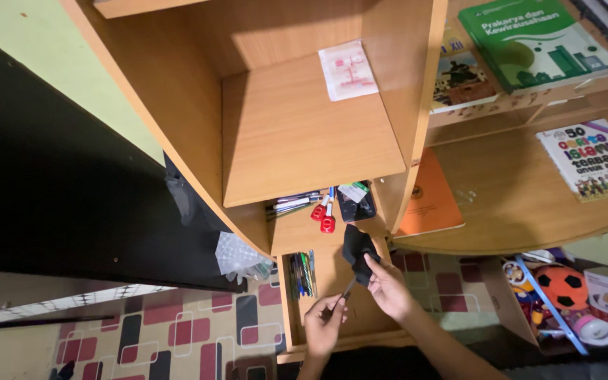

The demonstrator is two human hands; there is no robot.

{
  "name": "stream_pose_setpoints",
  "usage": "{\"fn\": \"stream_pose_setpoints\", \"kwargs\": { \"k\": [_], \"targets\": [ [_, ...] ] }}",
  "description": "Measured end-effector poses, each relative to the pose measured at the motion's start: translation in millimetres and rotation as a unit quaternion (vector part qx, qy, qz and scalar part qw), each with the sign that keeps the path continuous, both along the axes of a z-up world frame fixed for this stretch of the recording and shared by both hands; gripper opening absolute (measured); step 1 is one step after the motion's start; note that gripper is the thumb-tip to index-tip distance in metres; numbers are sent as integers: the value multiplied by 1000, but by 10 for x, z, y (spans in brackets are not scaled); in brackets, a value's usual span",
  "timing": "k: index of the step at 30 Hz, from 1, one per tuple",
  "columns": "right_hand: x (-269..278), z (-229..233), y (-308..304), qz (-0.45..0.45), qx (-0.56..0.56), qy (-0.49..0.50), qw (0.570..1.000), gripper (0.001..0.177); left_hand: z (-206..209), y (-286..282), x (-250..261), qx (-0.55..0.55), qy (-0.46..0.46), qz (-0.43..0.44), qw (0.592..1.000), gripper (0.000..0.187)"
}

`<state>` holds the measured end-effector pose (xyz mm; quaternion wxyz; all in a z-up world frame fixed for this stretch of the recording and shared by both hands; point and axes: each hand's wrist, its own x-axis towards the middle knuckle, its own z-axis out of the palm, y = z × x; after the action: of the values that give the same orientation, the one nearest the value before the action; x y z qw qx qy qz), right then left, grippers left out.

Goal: The person opens a drawer and repeatedly picks up pens and pencils, wipes them with a black cloth, and places them back into the drawer. The person continues this process for multiple writing instruments throughout the clip.

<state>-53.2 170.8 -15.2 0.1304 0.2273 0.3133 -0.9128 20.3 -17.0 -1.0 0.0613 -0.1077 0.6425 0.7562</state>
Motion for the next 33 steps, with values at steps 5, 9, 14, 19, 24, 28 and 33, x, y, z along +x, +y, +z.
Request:
{"fn": "stream_pose_setpoints", "kwargs": {
  "k": [5, 9, 14, 19, 24, 28, 33],
  "targets": [
    [150, -266, -156, 37, -68, -16, 997, 14, -91, 9, 37, 10, 5, -17, 1000, 27],
    [405, -194, -297, 127, -29, 44, 990, 22, -273, -17, 23, -12, 35, -28, 999, 11],
    [495, -80, -361, 95, -25, 17, 995, 24, -351, -92, 79, -110, 105, -73, 986, 12],
    [383, 59, -150, 71, -63, -10, 995, 25, -123, 47, 115, -76, 35, -64, 994, 29],
    [350, 274, 70, -14, -16, -12, 1000, 24, 198, 73, 160, -59, 13, -68, 996, 31],
    [349, 345, 35, -29, -8, 6, 1000, 22, 281, 71, 208, -62, 28, -31, 997, 28],
    [333, 400, -180, -2, -19, 28, 999, 21, 202, 36, 218, -70, 33, 12, 997, 26]
  ]
}}
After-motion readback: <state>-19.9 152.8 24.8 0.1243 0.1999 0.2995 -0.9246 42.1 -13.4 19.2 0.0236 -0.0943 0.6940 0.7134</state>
